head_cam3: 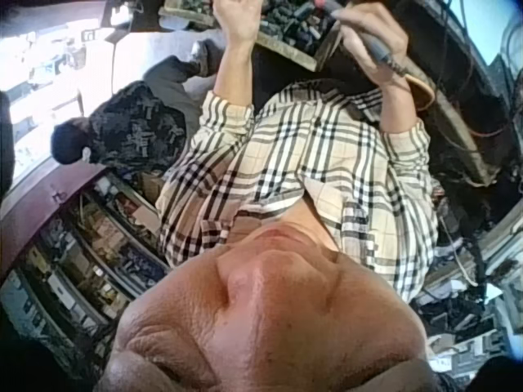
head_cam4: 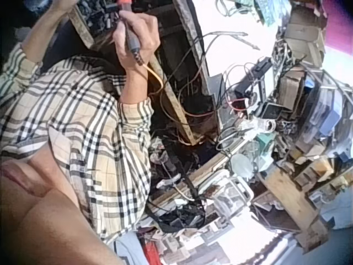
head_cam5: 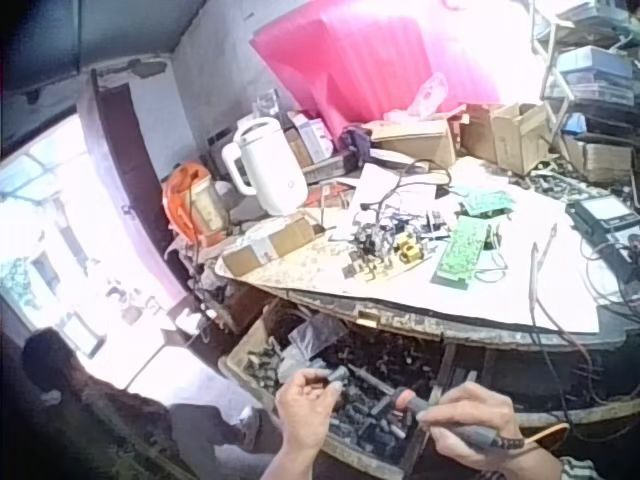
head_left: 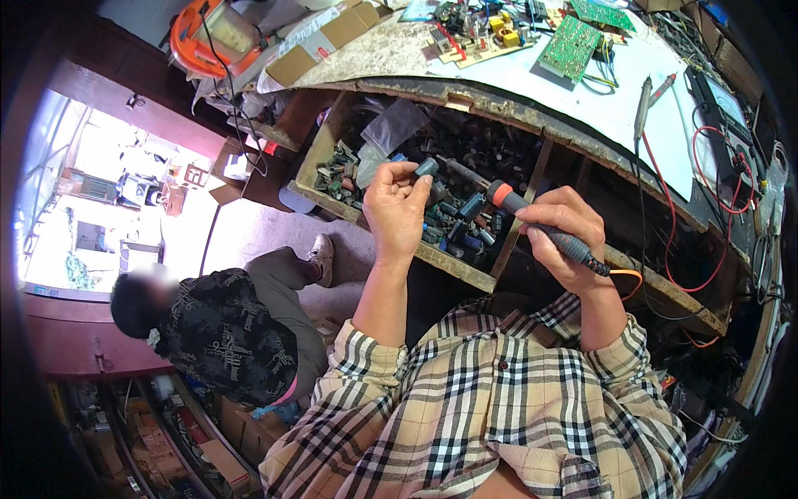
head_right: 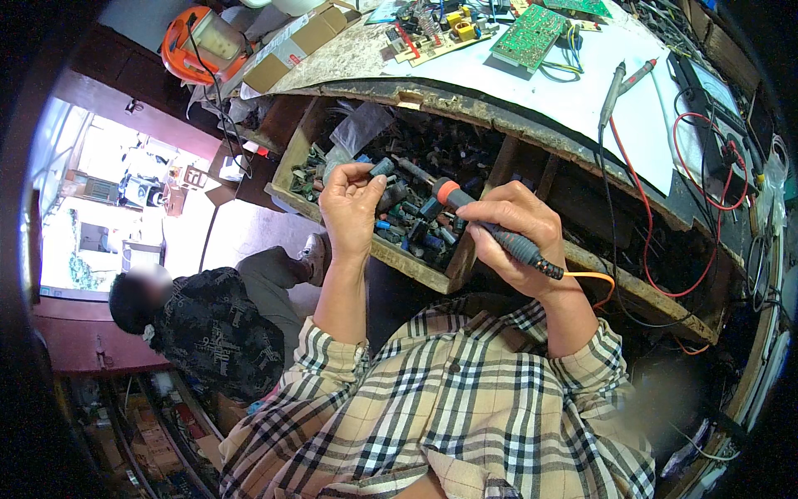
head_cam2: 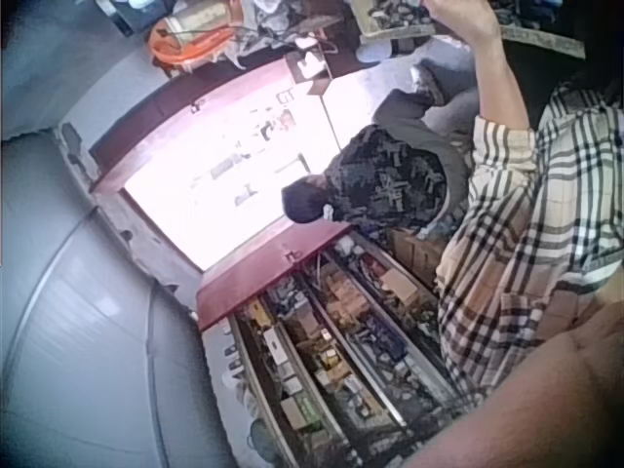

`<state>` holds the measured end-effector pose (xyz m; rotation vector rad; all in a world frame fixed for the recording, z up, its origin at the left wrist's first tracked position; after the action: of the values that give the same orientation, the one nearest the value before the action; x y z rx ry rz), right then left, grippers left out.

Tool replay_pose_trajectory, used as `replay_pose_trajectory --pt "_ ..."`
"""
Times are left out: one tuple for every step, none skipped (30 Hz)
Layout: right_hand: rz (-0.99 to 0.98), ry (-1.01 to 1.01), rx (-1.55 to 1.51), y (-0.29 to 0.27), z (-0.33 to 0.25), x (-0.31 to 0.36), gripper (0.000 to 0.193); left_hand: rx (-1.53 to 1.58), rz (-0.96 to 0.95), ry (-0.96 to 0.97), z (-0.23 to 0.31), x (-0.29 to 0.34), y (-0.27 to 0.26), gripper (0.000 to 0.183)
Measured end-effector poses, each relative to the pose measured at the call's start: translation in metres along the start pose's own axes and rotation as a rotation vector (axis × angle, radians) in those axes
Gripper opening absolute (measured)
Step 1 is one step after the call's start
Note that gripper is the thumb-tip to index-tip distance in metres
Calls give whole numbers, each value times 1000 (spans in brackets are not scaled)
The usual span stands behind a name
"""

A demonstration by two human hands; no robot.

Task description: The person uses a soldering iron to apply heat to small electronic components picked from a drawer. They repeatedly pick up different components, apply the soldering iron, and return them to the drawer. The workspace is cluttered with circuit boards and tools.

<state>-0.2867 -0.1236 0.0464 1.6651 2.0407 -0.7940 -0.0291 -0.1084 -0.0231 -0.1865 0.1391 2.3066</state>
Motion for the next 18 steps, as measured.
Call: replay_pose_trajectory --pt "-3 -3 6 0 0 0 25 -4 -2 4 1 0 0 22" --pt "-6 -6 11 0 -1 0 25 -4 -2 8 1 0 1 22" --pt "-8 -9 17 1 -1 0 26 -5 -1 12 2 0 1 22" --pt "-12 -14 26 1 -2 0 26 -5 0 17 3 1 1 22" --pt "-16 -18 34 2 -2 0 27 -5 2 13 2 0 1 21" --pt "-19 -22 43 3 -2 1 27 -5 3 10 2 0 0 21" --pt "-28 -20 47 4 -2 1 28 -5 5 6 1 0 0 21" --pt "-36 -17 51 4 -2 1 28 -11 6 5 1 0 0 21" --pt "-44 -14 54 5 -1 2 28 -18 6 4 2 0 0 21" --pt "-53 -14 65 6 -2 2 29 -24 7 3 2 0 0 21" --pt "-62 -14 75 6 -3 2 29 -22 10 4 2 1 0 21" --pt "-71 -14 85 7 -4 2 30 -20 14 6 2 1 0 21" --pt "-76 -19 83 7 -4 2 30 -18 17 7 3 1 -1 21" --pt "-82 -24 80 7 -4 2 30 -11 39 -5 3 1 -2 21" --pt "-87 -29 78 7 -4 2 30 -4 60 -17 4 1 -3 21" --pt "-86 -31 79 6 -4 2 30 3 82 -29 4 1 -5 22" --pt "-85 -34 80 6 -5 3 29 16 81 -19 5 1 -6 22" --pt "-83 -36 81 6 -5 3 29 29 79 -9 5 1 -6 22"
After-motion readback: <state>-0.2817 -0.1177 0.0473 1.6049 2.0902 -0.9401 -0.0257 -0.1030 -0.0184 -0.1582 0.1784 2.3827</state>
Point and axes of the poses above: each hand's wrist, its own x-axis away from the middle knuckle, its own y-axis out of the palm, z = x × y, the point moved 10 cm from there along -x, towards the middle knuckle, and after that the axes turned 12 degrees about z, right-handed, at the moved point
